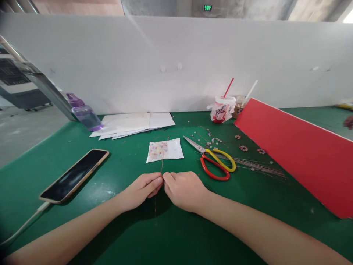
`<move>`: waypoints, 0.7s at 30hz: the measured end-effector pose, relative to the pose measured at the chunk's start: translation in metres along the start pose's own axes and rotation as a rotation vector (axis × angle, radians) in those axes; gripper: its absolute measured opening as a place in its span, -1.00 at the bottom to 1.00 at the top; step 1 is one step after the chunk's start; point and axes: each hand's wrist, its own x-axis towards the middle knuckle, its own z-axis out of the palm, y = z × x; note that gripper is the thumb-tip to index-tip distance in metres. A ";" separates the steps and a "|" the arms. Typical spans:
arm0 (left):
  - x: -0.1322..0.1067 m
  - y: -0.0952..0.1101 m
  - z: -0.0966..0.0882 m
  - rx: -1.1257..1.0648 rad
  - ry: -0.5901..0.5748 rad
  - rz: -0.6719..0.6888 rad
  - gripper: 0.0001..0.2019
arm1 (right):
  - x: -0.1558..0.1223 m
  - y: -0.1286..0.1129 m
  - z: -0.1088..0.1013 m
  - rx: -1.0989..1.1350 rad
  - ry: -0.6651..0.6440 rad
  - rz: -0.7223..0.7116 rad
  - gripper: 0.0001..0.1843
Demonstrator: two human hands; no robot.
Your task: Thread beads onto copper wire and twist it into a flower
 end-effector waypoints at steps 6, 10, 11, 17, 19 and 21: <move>-0.002 -0.004 0.001 -0.099 -0.024 -0.017 -0.61 | -0.001 0.008 0.001 -0.008 0.003 -0.093 -0.72; -0.002 -0.005 0.001 -0.160 0.018 -0.016 -0.60 | -0.001 0.010 0.003 -0.007 0.034 -0.107 -0.72; -0.002 -0.005 0.001 -0.173 0.036 -0.017 -0.61 | -0.001 0.011 0.003 -0.015 0.045 -0.111 -0.72; -0.003 -0.003 -0.001 -0.112 0.045 -0.018 -0.68 | -0.001 0.013 0.001 -0.069 0.044 -0.066 -0.73; -0.003 -0.003 -0.002 -0.078 0.028 -0.015 -0.69 | -0.001 0.013 0.001 -0.070 0.034 -0.058 -0.75; -0.003 -0.002 -0.002 -0.061 0.020 -0.011 -0.68 | -0.001 0.013 0.001 -0.062 0.030 -0.066 -0.75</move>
